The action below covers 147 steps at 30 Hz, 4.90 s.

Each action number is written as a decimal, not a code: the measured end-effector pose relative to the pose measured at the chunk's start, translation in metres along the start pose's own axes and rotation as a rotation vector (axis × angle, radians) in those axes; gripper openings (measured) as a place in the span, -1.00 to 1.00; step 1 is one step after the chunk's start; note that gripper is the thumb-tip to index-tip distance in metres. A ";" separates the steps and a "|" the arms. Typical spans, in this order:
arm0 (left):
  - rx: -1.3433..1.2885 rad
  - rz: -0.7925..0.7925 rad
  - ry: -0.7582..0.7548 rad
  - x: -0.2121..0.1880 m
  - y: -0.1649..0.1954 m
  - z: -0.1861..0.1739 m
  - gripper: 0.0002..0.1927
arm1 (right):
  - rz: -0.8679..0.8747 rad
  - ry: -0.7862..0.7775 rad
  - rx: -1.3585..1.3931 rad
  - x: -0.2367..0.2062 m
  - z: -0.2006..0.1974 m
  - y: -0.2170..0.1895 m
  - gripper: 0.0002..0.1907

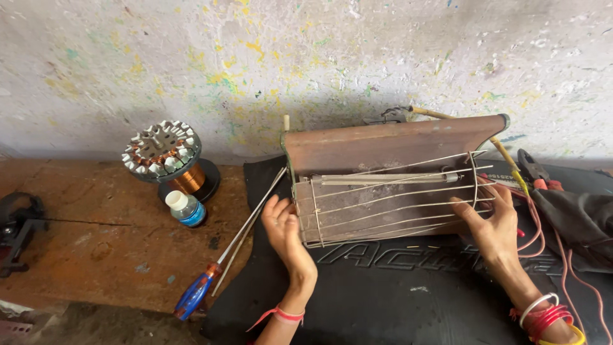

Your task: The person removes a wire guard from a small heater, wipes the metal casing with a cloth, and then manipulates the ends of the heating element. The person handles the heater, wire guard, cloth, and heating element.

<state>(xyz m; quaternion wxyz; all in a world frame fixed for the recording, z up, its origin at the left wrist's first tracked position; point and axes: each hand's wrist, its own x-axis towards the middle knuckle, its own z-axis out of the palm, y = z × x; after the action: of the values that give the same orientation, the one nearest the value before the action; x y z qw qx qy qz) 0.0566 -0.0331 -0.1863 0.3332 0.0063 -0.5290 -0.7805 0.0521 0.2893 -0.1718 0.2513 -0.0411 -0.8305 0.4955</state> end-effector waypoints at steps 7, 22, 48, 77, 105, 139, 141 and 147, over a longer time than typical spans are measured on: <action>0.073 0.114 -0.114 -0.011 0.016 -0.003 -0.30 | 0.063 -0.001 0.061 -0.001 -0.003 -0.003 -0.39; 0.320 0.470 -0.401 -0.037 0.045 0.013 -0.10 | 0.058 -0.004 0.248 0.001 -0.014 0.020 -0.36; 0.418 0.600 -0.371 -0.021 0.038 0.017 -0.09 | 0.091 0.047 0.458 0.005 -0.017 0.021 -0.53; 0.513 0.971 -0.435 -0.046 0.054 0.012 -0.64 | -0.757 -0.120 -0.825 0.029 -0.008 -0.080 0.26; -0.442 -1.140 -0.141 -0.069 -0.063 0.096 -0.51 | -0.367 -0.006 0.354 0.089 -0.052 -0.013 -0.20; 0.199 0.464 -0.107 0.093 0.070 0.070 -0.42 | 0.326 0.117 0.423 0.065 -0.098 -0.012 -0.51; 0.323 0.533 -0.020 0.107 0.067 0.067 -0.45 | 0.318 0.115 0.409 0.065 -0.098 -0.011 -0.52; 0.311 0.317 0.036 0.111 0.049 0.061 -0.62 | 0.314 0.133 0.372 0.064 -0.104 -0.007 -0.55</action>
<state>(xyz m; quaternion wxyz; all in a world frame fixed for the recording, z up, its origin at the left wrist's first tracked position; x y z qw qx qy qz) -0.0269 -0.0520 -0.0804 0.4562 -0.0117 -0.6314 -0.6269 0.0456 0.3895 -0.1015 0.2285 -0.1551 -0.6901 0.6689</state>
